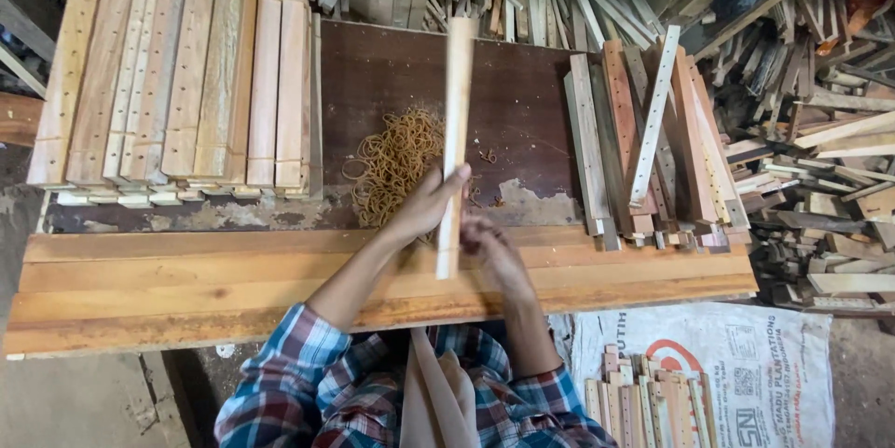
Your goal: Wrapping rubber bands around wooden slats in a workshop
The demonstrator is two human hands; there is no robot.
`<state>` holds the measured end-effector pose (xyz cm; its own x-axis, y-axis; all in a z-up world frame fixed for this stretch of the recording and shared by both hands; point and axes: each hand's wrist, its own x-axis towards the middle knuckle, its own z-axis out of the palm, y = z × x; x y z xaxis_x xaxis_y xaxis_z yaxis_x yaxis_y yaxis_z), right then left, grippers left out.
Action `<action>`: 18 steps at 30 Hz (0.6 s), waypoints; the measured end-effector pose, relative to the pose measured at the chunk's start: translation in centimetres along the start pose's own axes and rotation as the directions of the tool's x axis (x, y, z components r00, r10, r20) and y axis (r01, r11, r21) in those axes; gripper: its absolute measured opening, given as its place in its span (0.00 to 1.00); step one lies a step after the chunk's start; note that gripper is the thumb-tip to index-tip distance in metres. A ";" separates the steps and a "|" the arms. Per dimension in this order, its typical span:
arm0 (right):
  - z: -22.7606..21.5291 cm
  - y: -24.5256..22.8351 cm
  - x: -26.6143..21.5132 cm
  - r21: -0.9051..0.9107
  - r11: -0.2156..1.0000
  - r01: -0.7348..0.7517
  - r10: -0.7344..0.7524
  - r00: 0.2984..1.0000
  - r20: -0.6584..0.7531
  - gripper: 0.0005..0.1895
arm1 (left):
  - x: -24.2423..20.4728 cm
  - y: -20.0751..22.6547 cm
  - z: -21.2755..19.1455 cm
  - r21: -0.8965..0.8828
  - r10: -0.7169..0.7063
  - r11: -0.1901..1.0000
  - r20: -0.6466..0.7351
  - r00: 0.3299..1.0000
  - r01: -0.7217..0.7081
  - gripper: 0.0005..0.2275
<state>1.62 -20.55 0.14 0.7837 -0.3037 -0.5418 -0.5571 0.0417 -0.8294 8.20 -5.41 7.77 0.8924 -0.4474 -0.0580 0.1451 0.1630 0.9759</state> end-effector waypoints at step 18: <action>-0.3 -4.3 3.0 0.289 0.883 0.370 -0.384 0.923 -0.010 0.14 | -5.0 -2.8 -7.4 0.946 -0.070 0.312 -0.067 0.995 0.086 0.23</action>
<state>6.28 -21.93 2.08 0.9346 -0.3062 -0.1808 -0.1226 0.1997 -0.9721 6.51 2.83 3.82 0.9066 -0.3978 -0.1404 -0.2823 -0.8194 0.4989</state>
